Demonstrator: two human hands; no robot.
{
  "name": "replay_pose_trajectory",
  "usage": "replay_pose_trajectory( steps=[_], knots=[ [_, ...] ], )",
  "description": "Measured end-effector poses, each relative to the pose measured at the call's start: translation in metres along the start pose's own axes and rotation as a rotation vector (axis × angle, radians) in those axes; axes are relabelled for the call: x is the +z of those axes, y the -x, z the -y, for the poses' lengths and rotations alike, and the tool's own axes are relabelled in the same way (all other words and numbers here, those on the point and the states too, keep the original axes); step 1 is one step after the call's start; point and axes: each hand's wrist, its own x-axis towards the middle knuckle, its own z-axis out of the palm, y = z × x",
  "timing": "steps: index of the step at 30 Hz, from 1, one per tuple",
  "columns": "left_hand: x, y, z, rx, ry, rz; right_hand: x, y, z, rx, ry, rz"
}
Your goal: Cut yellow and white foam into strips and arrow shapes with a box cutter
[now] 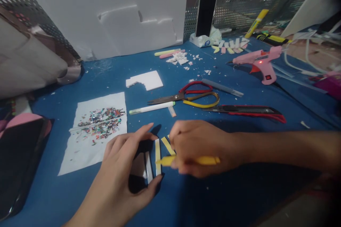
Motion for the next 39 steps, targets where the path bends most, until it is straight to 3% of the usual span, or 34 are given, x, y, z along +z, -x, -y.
replay_pose_trajectory(
  steps=[4,8,11,15,18,21,24,28,31,34,39],
  knots=[
    [-0.0005,0.0011,0.0007,0.001,0.002,0.002,-0.0003,-0.0006,0.0003,0.038,-0.003,-0.035],
    [-0.0002,0.0018,0.0011,-0.004,0.007,0.01,-0.0003,-0.0012,0.001,-0.064,0.012,-0.029],
    [0.0001,0.0029,0.0016,-0.005,0.007,0.005,-0.0006,-0.001,0.0011,0.057,0.023,-0.075],
    [-0.0004,0.0033,0.0014,0.009,-0.001,0.004,-0.0007,0.0002,0.0007,-0.04,0.011,-0.026],
    [-0.0003,0.0014,0.0006,0.006,0.006,-0.001,-0.0009,0.0012,0.0007,0.055,0.014,-0.056],
    [0.0002,-0.0003,0.0001,0.014,0.013,-0.012,-0.0008,0.0015,0.0011,-0.02,0.0,-0.031],
    [0.0,-0.0003,0.0006,0.008,0.008,-0.003,-0.0007,0.0012,0.0017,0.054,0.019,-0.08],
    [-0.0011,0.0007,0.0012,0.01,0.006,-0.003,-0.0011,0.0013,0.0016,-0.065,0.011,-0.062],
    [-0.0011,0.0007,0.0005,0.003,0.011,-0.003,-0.0019,0.0012,0.0014,0.019,0.039,-0.083],
    [-0.0006,0.0003,-0.0002,-0.001,0.013,0.005,-0.0023,0.0009,0.0018,-0.068,0.035,-0.055],
    [0.0004,0.0004,0.0019,-0.003,0.022,0.002,-0.0023,0.0005,0.0024,-0.034,0.057,-0.084]
  ],
)
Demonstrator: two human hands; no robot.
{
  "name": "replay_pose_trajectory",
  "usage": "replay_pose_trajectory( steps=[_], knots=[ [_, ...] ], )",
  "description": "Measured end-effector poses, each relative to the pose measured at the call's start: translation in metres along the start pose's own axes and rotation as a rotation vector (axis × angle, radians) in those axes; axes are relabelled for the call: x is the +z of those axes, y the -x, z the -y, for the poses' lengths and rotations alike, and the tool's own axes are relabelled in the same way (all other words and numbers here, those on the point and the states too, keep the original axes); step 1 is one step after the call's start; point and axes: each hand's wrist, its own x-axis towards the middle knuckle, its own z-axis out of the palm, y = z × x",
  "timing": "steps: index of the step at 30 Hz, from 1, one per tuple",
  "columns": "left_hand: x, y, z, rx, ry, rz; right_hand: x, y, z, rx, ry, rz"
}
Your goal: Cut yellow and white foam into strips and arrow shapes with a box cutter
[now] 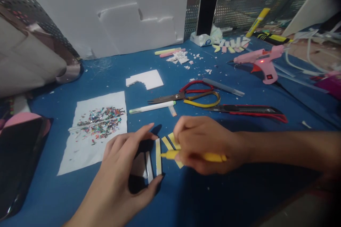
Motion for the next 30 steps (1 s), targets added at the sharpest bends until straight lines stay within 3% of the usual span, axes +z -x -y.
replay_pose_trajectory(
  steps=[2,5,9,12,16,21,30],
  knots=[
    [0.0002,0.0007,0.001,0.017,0.002,-0.012,0.0002,0.0001,-0.0001,-0.044,0.003,0.017],
    [0.0002,0.0014,0.0015,0.016,-0.005,-0.012,0.0011,0.0011,-0.0006,0.005,0.011,0.004],
    [0.0002,0.0011,0.0007,0.017,0.001,-0.01,0.0022,0.0025,-0.0011,-0.1,0.005,0.026],
    [0.0004,0.0013,0.0004,0.007,0.005,-0.009,0.0018,0.002,-0.0006,0.005,0.026,0.0],
    [0.0007,0.002,0.0008,0.02,0.002,-0.021,0.0011,0.0006,0.0002,-0.08,0.018,0.032],
    [0.0004,0.0001,-0.0001,0.011,-0.003,-0.015,-0.0009,0.0002,0.0012,0.154,0.075,-0.038],
    [-0.0007,0.0001,-0.0009,-0.018,0.006,0.001,0.0006,0.0012,0.001,0.189,0.13,-0.085]
  ],
)
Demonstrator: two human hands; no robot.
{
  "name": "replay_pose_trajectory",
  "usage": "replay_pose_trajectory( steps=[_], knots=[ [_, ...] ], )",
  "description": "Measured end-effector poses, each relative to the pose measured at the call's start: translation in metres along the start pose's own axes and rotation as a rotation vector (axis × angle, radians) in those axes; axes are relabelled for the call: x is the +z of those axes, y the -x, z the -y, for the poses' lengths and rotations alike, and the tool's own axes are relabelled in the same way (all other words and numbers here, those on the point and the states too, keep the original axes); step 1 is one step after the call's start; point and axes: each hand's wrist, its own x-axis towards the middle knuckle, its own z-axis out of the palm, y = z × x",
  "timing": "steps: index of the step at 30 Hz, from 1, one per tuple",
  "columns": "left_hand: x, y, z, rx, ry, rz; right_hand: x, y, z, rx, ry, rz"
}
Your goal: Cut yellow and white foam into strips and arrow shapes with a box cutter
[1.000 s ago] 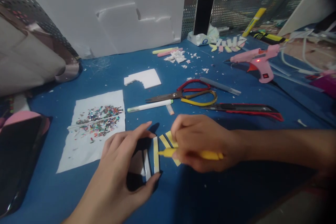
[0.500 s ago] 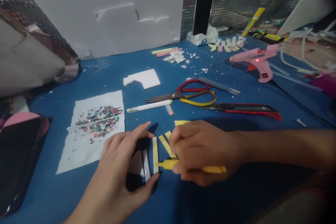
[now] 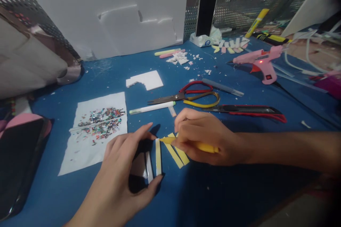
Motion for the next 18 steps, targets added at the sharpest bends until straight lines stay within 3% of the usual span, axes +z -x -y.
replay_pose_trajectory(
  steps=[6,10,14,18],
  knots=[
    [-0.0006,0.0,-0.0017,0.008,-0.005,-0.012,-0.0008,-0.0022,-0.0001,-0.14,-0.031,0.066],
    [-0.0008,0.0,-0.0015,0.01,-0.008,-0.019,-0.0007,-0.0034,0.0002,-0.047,0.013,-0.002],
    [0.0005,0.0011,-0.001,0.01,-0.003,-0.017,-0.0001,-0.0028,0.0008,-0.178,0.01,0.053],
    [0.0011,-0.0002,-0.0013,0.002,-0.018,-0.013,0.0005,-0.0021,0.0007,-0.078,0.033,0.005]
  ],
)
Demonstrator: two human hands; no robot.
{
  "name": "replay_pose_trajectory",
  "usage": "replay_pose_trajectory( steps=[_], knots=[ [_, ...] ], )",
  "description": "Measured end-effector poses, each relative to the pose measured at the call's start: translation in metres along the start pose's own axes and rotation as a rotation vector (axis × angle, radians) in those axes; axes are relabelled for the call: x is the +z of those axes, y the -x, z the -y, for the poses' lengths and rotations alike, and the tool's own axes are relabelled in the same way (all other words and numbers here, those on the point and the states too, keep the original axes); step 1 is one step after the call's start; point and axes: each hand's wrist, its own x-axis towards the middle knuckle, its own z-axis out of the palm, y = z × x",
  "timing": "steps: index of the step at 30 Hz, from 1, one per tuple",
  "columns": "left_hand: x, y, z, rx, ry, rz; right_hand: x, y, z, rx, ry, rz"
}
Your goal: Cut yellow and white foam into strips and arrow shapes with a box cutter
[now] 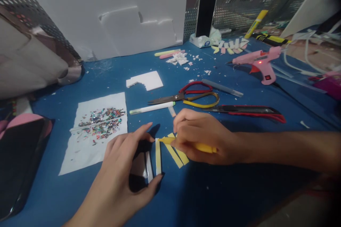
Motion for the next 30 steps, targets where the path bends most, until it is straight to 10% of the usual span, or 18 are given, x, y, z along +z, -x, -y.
replay_pose_trajectory(
  steps=[30],
  knots=[
    [-0.0011,0.0002,-0.0007,-0.004,0.016,0.004,0.0012,-0.0013,-0.0013,-0.059,-0.031,0.06]
  ],
)
